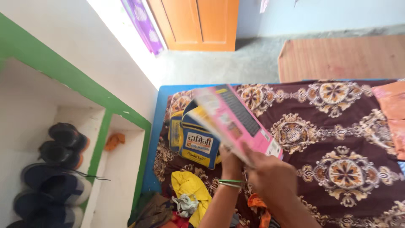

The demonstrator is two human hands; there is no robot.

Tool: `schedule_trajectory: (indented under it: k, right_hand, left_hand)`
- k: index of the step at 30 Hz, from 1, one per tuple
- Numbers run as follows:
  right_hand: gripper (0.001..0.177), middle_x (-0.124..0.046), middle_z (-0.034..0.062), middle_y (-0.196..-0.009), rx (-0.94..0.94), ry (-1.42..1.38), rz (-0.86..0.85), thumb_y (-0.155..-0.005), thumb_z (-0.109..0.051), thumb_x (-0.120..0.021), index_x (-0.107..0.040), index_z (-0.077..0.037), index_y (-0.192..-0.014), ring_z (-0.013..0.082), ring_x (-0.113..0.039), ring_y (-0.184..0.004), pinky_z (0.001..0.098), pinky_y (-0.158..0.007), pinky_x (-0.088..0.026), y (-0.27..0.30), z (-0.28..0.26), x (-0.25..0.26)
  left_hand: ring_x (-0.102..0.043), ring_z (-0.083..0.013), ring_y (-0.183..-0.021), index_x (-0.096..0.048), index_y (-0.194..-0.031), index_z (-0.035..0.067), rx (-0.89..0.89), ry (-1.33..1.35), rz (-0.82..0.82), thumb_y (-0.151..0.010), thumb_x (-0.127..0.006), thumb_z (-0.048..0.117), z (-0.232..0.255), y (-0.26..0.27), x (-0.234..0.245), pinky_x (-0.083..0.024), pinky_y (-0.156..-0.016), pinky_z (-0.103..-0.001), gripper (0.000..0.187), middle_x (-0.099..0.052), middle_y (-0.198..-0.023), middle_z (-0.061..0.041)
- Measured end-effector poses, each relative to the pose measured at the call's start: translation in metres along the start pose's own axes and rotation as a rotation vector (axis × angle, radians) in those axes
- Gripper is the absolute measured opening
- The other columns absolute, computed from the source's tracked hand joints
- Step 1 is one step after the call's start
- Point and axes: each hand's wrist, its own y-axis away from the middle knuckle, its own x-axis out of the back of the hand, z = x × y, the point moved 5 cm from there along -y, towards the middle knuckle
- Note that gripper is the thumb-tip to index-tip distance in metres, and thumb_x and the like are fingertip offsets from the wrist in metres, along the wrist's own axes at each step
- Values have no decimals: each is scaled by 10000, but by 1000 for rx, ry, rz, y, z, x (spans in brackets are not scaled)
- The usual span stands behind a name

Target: The person picks up books and notebooks from a bed, places them on a wall shelf, and then picks up blue and yellow school bags, placing them on the same shelf. The person handles items one at a time and arranges them neatly.

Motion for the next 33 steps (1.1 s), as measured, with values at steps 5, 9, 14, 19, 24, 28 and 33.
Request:
schedule_trajectory:
  k: [5, 9, 14, 19, 24, 28, 33]
  right_hand:
    - [618, -717, 242, -1029, 398, 363, 225, -821, -161, -640, -564, -187, -1435, 271, -698, -842, 356, -641, -564, 32, -110, 62]
    - [633, -698, 247, -1035, 532, 325, 251, -828, -179, -628, -531, -112, -1449, 311, -678, -915, 380, -681, -558, 62, -159, 106]
    - [655, -695, 187, -1032, 627, 336, 270, -845, -156, -621, -524, -116, -1492, 289, -681, -970, 382, -730, -570, 84, -210, 152]
    - [720, -605, 199, -1224, 476, 177, -22, -927, -564, -560, -467, -209, -1545, 302, -593, -1098, 444, -869, -499, 86, -239, 181]
    - [775, -397, 217, -1506, 333, 62, 330, -836, -725, -581, -480, -295, -1472, 393, -333, -1414, 643, -1097, -301, 62, -213, 214]
    - [1120, -118, 236, -1662, 108, -222, 261, -723, -775, -624, -178, -263, -1613, 453, -77, -1541, 772, -1130, -175, 16, -171, 197]
    - [1104, -132, 302, -1663, -110, -938, 190, -883, -623, -634, 12, -154, -1646, 527, -262, -1481, 761, -1106, -244, -11, -120, 187]
  left_hand:
    - [-662, -306, -1026, -505, -1311, -34, 144, 289, -207, -973, -618, 204, 78, 33, -21, -588, -871, -451, 428, -579, -1189, -157]
    - [-662, -300, -1035, -500, -1323, -27, 129, 322, -299, -985, -603, 227, 145, 70, -31, -589, -878, -445, 435, -581, -1199, -157]
    - [-663, -294, -1045, -494, -1337, -17, 28, 351, -433, -999, -585, 256, 240, 78, -62, -590, -886, -438, 444, -584, -1211, -157]
    - [-664, -287, -1056, -488, -1352, -7, -56, 396, -536, -1013, -566, 285, 311, 86, -92, -591, -894, -430, 454, -587, -1224, -157]
    - [-664, -280, -1067, -483, -1367, 3, -92, 414, -596, -1027, -548, 314, 350, 100, -115, -592, -902, -423, 465, -590, -1236, -157]
    - [-665, -274, -1076, -478, -1378, 10, -92, 406, -637, -1038, -533, 337, 365, 114, -121, -593, -909, -417, 475, -592, -1245, -157]
    - [-666, -267, -1087, -472, -1393, 20, -60, 384, -646, -1053, -514, 366, 370, 119, -111, -594, -917, -410, 487, -595, -1258, -157]
